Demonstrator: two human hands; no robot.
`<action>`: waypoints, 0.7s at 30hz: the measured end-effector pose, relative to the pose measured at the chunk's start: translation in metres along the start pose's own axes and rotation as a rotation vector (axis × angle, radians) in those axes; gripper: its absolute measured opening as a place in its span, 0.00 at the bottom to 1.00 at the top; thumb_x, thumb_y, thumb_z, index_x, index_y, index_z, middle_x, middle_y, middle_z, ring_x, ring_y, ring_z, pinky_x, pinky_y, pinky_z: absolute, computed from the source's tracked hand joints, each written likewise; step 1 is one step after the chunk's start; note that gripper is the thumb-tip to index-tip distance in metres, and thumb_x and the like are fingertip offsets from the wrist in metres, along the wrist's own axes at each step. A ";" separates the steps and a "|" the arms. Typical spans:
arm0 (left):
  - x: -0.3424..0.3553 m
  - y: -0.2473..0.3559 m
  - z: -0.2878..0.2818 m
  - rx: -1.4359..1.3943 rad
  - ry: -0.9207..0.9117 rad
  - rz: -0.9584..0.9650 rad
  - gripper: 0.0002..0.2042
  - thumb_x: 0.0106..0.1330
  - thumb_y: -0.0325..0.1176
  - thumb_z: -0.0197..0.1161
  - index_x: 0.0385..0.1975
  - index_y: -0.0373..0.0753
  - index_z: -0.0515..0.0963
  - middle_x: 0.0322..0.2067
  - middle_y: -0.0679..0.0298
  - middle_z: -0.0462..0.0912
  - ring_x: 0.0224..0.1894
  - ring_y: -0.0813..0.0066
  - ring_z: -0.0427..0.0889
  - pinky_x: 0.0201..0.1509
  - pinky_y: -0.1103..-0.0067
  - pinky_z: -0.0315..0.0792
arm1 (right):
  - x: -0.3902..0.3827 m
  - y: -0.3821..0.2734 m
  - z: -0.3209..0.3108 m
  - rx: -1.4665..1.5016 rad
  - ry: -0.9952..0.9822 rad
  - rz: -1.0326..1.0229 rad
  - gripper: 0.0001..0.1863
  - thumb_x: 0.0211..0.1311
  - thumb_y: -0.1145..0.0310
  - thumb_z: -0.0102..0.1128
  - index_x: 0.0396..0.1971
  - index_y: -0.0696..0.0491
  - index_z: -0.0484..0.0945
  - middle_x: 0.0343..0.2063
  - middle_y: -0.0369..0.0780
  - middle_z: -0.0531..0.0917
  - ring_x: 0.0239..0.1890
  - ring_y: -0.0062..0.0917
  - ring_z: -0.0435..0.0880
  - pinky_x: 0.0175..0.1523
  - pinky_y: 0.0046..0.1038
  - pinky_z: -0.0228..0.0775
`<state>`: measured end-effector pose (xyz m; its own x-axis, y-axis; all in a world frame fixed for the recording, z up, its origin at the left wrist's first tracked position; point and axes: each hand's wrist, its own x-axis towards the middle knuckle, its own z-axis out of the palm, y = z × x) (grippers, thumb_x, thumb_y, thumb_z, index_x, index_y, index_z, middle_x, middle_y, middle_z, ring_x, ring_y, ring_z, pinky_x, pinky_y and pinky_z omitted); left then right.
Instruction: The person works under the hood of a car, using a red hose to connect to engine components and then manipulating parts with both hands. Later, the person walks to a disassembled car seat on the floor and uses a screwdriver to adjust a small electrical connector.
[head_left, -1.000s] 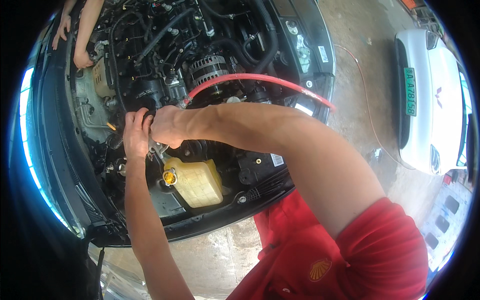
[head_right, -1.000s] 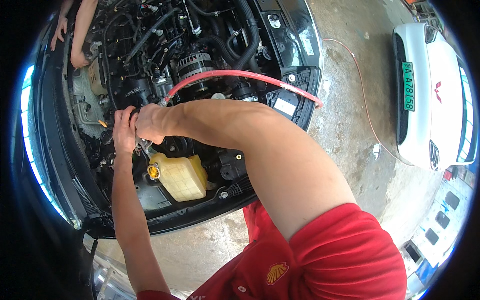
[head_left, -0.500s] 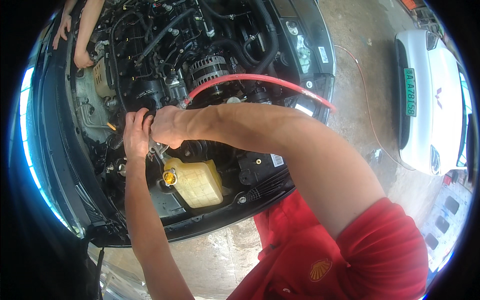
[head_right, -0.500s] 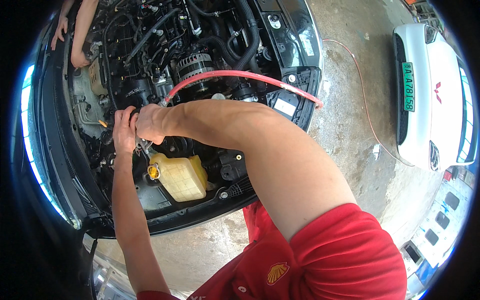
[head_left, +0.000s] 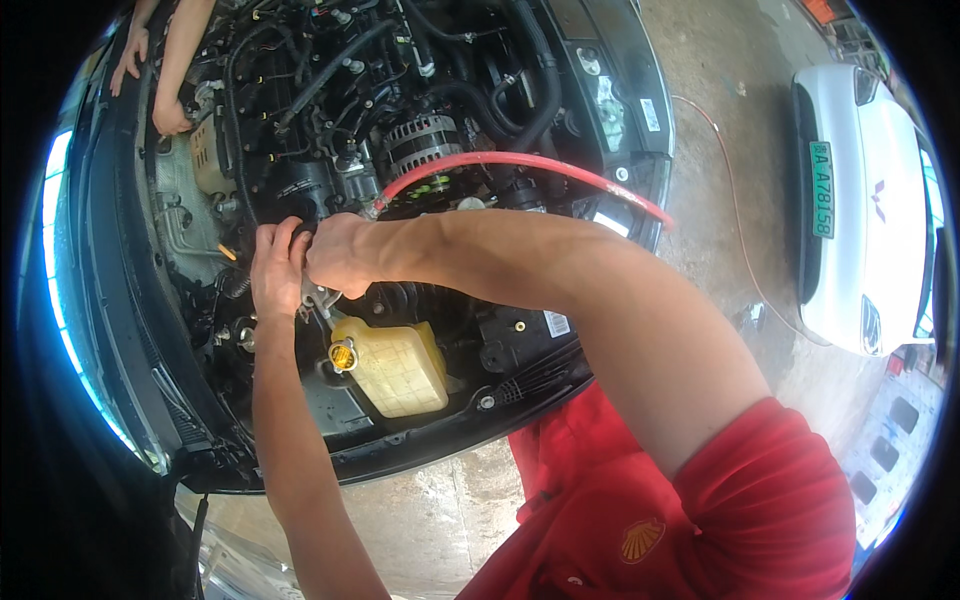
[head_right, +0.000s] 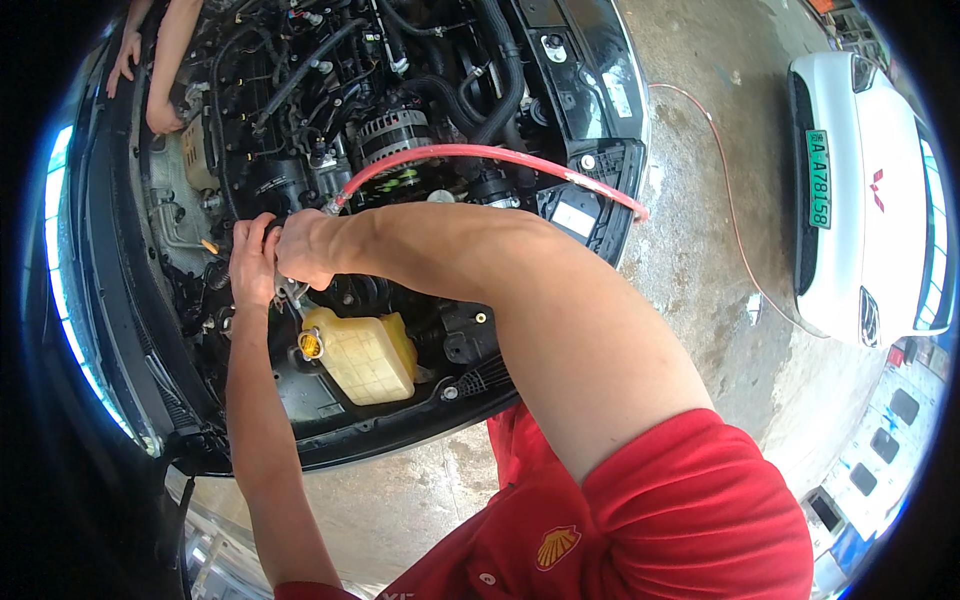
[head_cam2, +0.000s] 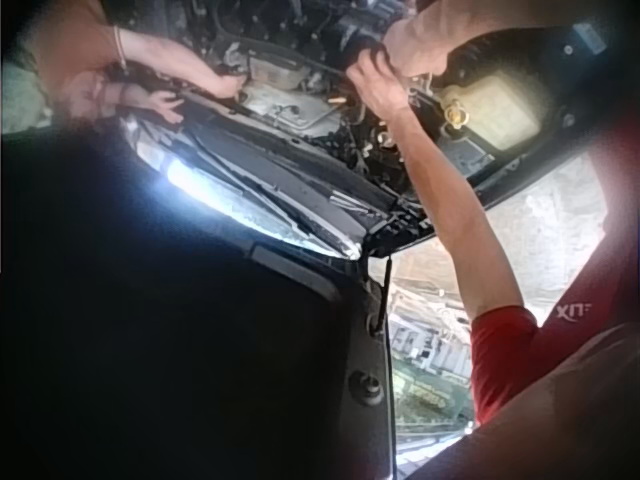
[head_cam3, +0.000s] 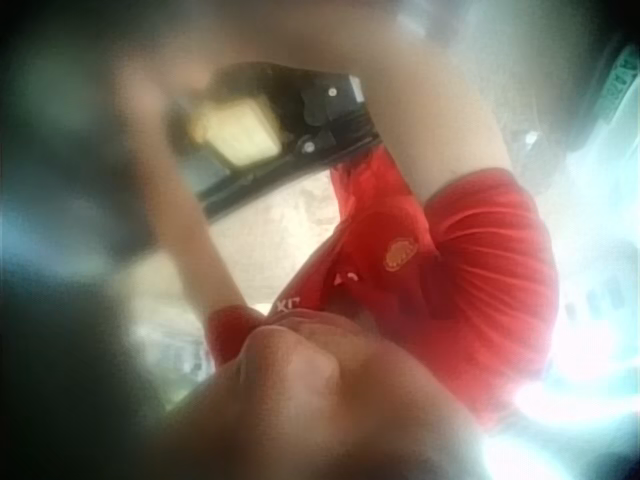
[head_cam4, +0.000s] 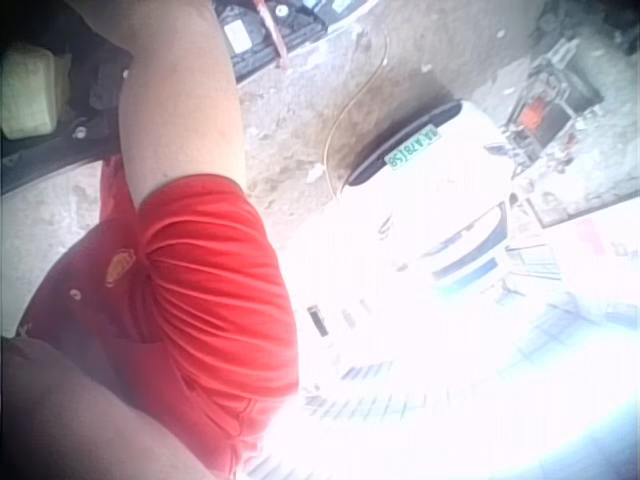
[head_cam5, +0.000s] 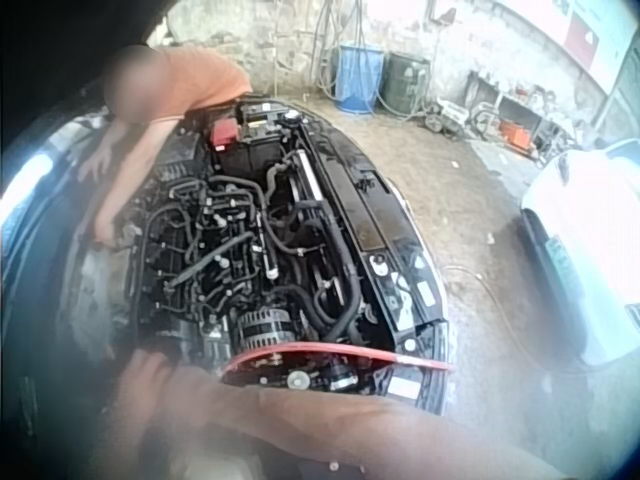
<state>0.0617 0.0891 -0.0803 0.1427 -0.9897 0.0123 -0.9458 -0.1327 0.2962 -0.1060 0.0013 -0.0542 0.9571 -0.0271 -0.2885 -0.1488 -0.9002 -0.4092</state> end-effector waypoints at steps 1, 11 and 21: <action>0.000 0.000 0.000 -0.002 0.001 0.000 0.13 0.74 0.35 0.65 0.55 0.49 0.80 0.45 0.59 0.76 0.46 0.53 0.81 0.49 0.62 0.77 | 0.000 0.000 0.000 0.000 0.014 0.002 0.17 0.51 0.61 0.72 0.40 0.52 0.91 0.40 0.41 0.91 0.45 0.40 0.90 0.49 0.39 0.83; 0.000 0.000 0.001 0.001 0.010 -0.010 0.13 0.73 0.34 0.66 0.55 0.49 0.81 0.45 0.59 0.76 0.46 0.53 0.81 0.50 0.63 0.77 | 0.002 0.001 0.003 -0.002 0.023 -0.002 0.17 0.50 0.61 0.72 0.39 0.53 0.91 0.38 0.42 0.91 0.45 0.40 0.90 0.50 0.39 0.82; 0.000 0.000 0.001 0.007 0.038 0.016 0.12 0.73 0.38 0.66 0.53 0.52 0.81 0.44 0.60 0.77 0.44 0.53 0.82 0.47 0.61 0.77 | -0.001 0.000 0.001 -0.020 0.020 -0.010 0.14 0.52 0.63 0.71 0.38 0.52 0.91 0.39 0.40 0.91 0.44 0.38 0.90 0.49 0.38 0.83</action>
<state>0.0616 0.0894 -0.0816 0.1386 -0.9889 0.0533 -0.9501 -0.1176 0.2890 -0.1073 0.0014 -0.0551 0.9634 -0.0264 -0.2666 -0.1342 -0.9088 -0.3950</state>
